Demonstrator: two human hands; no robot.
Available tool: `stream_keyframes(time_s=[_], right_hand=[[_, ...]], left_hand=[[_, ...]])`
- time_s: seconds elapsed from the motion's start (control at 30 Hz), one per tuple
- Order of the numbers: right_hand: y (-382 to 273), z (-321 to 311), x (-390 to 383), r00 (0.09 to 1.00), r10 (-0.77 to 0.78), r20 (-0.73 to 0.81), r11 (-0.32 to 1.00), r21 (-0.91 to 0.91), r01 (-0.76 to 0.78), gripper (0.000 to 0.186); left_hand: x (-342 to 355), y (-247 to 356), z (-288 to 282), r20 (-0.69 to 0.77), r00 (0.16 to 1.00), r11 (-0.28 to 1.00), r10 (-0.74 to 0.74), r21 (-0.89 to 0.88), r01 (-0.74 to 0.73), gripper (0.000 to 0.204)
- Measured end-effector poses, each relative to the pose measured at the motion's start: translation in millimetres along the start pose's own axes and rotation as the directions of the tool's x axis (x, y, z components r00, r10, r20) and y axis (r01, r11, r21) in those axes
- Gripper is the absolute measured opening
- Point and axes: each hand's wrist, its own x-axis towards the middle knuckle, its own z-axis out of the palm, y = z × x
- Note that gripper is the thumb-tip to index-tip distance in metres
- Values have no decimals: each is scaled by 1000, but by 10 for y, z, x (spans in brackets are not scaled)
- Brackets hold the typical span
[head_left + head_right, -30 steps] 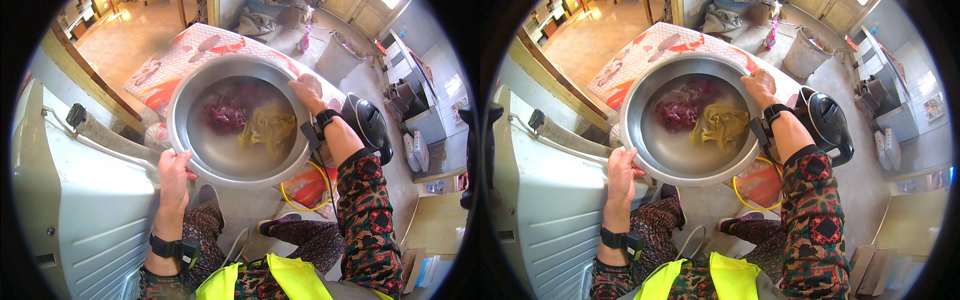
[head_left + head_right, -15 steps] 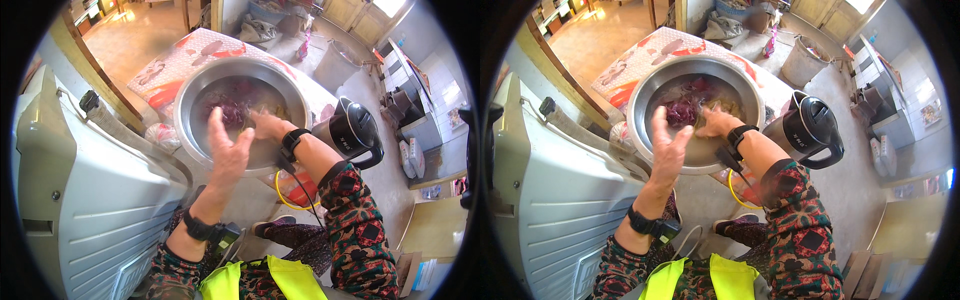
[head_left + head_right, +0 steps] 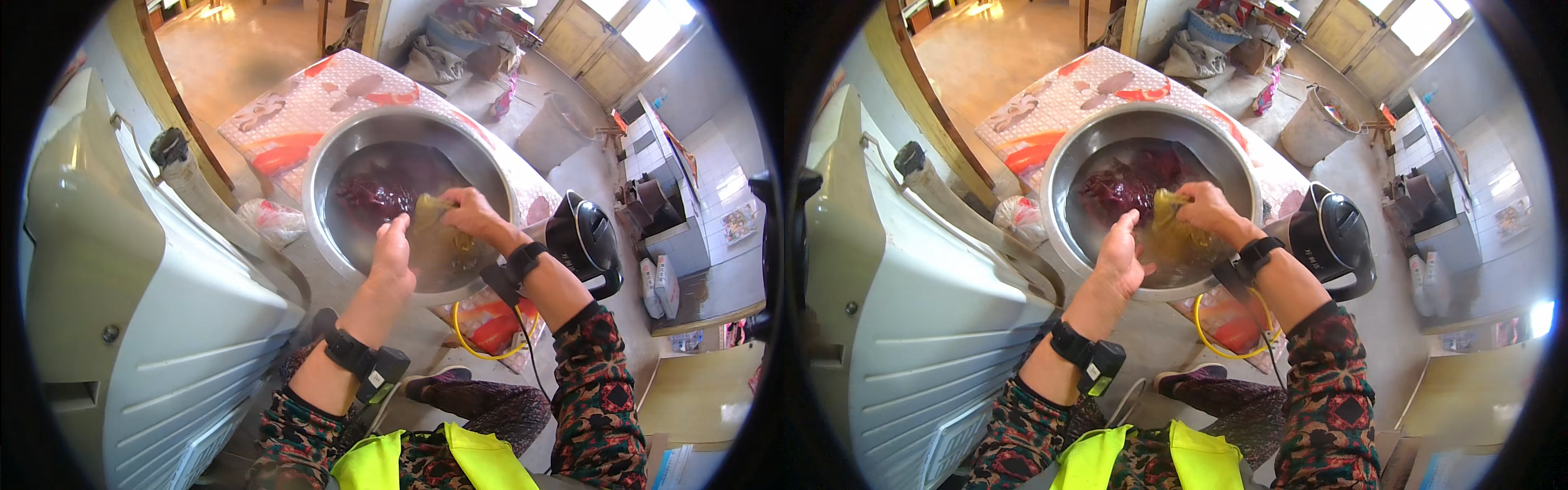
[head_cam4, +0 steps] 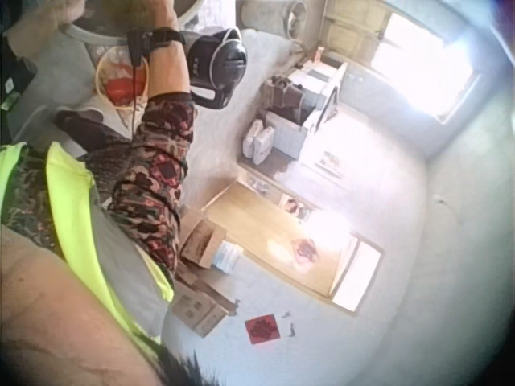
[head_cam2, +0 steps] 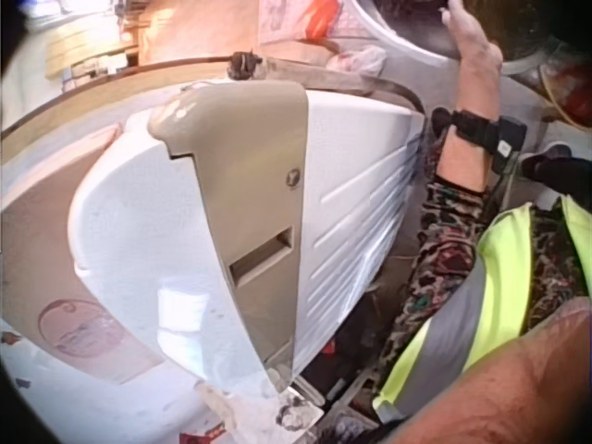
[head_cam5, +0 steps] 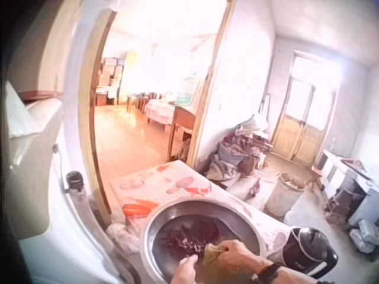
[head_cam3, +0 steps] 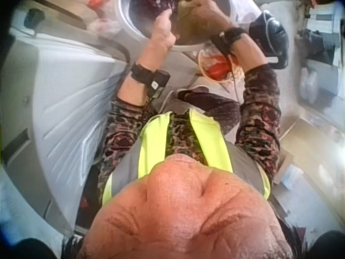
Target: The person wipes the exterior of a white appliance with a yellow cloth, then rinses the cloth in a metal basin of water and wrings it out. The person handles the cloth and basin directly without additional tools.
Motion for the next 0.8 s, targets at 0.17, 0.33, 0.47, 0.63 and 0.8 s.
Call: stream_keyframes(time_s=[0.17,0.33,0.47,0.63,0.8], right_hand=[[-365,-135,-422,986,-114,-124,769,617,166,26],[-699,241,-666,970,-34,-239,824,543,163,30],[-655,453,-521,890,-38,-454,999,-26,29,53],[-466,545,-443,814,-386,-434,920,-249,303,57],[-442,607,-501,669,-594,-447,799,-234,554,47]], left_hand=[[-57,69,79,157,983,993,-96,78,85,77],[169,43,110,320,943,938,92,-346,26,49],[297,-33,57,382,924,936,31,-335,107,37],[227,6,97,229,973,940,31,-337,50,36],[198,32,134,310,948,903,71,-423,71,35]])
